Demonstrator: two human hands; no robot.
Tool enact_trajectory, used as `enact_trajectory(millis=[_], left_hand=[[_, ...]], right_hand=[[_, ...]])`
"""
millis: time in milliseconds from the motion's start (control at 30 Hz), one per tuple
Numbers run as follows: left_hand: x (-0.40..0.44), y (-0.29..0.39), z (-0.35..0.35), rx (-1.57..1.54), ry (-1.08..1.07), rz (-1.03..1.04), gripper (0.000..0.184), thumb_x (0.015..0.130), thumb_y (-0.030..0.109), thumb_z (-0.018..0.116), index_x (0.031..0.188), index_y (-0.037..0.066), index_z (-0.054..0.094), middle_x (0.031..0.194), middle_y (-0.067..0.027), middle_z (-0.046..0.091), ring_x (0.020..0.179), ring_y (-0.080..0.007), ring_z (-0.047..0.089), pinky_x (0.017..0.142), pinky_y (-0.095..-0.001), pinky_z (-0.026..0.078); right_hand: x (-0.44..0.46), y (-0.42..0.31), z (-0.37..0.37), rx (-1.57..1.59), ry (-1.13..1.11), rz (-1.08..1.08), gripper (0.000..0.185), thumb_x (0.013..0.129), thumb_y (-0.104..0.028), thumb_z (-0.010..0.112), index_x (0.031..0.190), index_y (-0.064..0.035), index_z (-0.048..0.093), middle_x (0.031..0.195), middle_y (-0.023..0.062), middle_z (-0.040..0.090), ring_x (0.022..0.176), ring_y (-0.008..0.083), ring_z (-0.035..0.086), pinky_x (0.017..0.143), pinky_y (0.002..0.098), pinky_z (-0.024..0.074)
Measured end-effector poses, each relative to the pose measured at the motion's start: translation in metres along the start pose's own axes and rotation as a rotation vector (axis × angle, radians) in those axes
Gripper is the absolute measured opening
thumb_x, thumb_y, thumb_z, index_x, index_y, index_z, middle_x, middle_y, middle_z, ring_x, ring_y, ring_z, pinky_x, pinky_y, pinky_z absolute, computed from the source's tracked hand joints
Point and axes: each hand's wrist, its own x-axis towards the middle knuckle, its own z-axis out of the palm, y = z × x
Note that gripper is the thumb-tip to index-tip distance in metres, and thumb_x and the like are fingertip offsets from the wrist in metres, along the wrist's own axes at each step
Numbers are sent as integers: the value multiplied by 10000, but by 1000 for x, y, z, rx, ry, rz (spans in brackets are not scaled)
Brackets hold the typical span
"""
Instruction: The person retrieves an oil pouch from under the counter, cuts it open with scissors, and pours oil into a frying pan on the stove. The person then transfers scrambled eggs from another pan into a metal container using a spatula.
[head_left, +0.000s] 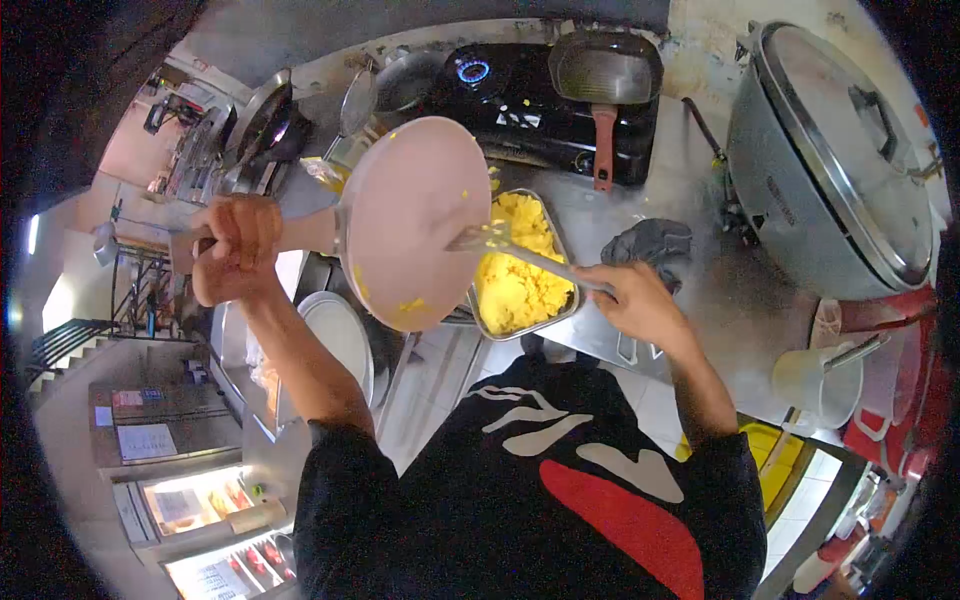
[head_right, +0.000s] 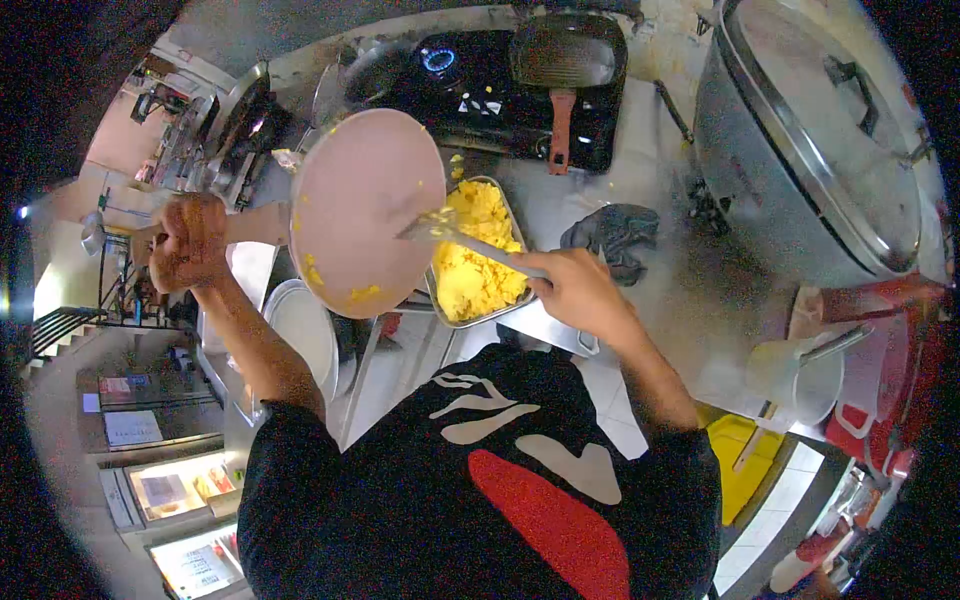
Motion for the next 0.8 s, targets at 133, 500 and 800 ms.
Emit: enact_trajectory(millis=[133, 500, 800], left_hand=[[3, 0, -2, -54, 40, 60, 259, 665, 194, 554, 534, 132, 340, 426, 15, 339, 336, -80, 275, 392, -251, 240], [11, -22, -6, -86, 111, 78, 282, 652, 200, 548, 512, 150, 309, 415, 24, 311, 326, -81, 248, 412, -241, 233], [-14, -22, -39, -107, 205, 169, 213, 680, 209, 528, 567, 140, 362, 449, 20, 345, 351, -85, 313, 486, -259, 294]], right_hand=[[13, 11, 35, 417, -59, -104, 351, 739, -27, 638, 1080, -110, 635, 888, 149, 657, 734, 197, 636, 689, 328, 475], [6, 51, 21, 106, -107, -187, 332, 726, -90, 651, 1056, -134, 652, 833, 159, 648, 738, 294, 626, 683, 372, 471], [13, 43, 77, 647, -110, -217, 360, 741, -14, 646, 1098, -56, 620, 1015, 121, 655, 884, 148, 626, 800, 272, 467]])
